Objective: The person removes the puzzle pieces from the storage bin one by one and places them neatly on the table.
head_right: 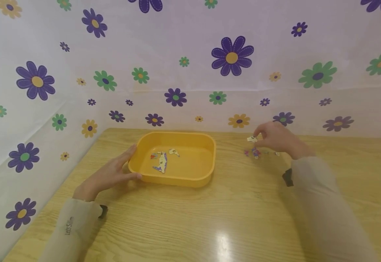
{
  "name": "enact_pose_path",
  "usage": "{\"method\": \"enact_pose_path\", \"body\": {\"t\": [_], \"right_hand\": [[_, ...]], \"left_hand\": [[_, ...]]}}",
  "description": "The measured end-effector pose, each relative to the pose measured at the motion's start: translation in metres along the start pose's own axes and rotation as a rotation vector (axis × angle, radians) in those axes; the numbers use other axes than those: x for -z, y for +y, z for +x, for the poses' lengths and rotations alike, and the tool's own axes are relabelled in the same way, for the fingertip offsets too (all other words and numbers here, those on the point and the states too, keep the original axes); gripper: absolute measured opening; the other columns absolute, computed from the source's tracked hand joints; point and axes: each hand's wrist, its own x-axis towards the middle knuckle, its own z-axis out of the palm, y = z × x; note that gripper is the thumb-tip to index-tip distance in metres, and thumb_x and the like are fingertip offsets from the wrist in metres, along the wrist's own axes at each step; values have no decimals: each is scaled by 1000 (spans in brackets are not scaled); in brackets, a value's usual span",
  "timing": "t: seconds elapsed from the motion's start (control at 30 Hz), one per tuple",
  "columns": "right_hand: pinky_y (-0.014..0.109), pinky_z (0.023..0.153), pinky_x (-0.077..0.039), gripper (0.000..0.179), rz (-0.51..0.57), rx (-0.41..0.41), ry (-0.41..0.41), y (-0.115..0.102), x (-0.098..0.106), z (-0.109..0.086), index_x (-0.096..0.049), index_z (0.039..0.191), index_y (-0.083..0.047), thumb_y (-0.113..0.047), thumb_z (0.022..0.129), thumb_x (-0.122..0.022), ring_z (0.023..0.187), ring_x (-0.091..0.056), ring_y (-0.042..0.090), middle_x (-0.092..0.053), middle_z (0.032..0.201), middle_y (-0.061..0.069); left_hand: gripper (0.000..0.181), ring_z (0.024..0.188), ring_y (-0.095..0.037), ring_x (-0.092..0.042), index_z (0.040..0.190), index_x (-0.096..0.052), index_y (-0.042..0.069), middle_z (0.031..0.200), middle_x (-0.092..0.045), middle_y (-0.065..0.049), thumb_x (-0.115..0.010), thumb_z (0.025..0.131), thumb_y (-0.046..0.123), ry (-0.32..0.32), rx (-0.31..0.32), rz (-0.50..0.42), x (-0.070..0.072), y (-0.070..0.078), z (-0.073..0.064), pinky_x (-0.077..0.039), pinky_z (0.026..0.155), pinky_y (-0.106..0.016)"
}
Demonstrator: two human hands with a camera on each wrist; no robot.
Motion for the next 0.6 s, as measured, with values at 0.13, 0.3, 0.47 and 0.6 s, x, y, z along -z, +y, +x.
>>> {"method": "enact_pose_path", "body": {"t": [0.13,0.3,0.47,0.6], "right_hand": [[35,60,-31,34,-15,-27,-3,9,3,-6,-68,110,11,-13,88,-77,65,-39,19,-44,68,0],[32,58,-31,36,-19,-48,-3,18,4,-14,-67,110,13,-13,88,-77,63,-38,17,-43,68,0],[28,56,-30,35,-47,-35,8,25,4,-20,-67,106,14,-13,87,-79,60,-37,15,-43,65,-1],[29,57,-31,36,-59,-53,10,30,4,-25,-67,106,14,-13,86,-80,62,-38,16,-43,66,-1]], "left_hand": [[112,152,-40,-14,163,-14,8,169,-9,-10,-73,85,63,-1,9,-2,0,1,0,-17,119,-60],[111,152,-40,-14,163,-14,9,169,-9,-11,-72,85,63,2,14,-3,-2,0,-1,-17,119,-60],[111,152,-39,-14,163,-14,9,169,-8,-10,-71,86,64,6,5,0,-2,0,-1,-17,120,-59],[111,152,-39,-14,163,-14,9,169,-9,-11,-72,86,64,10,-4,-2,-3,-2,-1,-17,120,-59]]}}
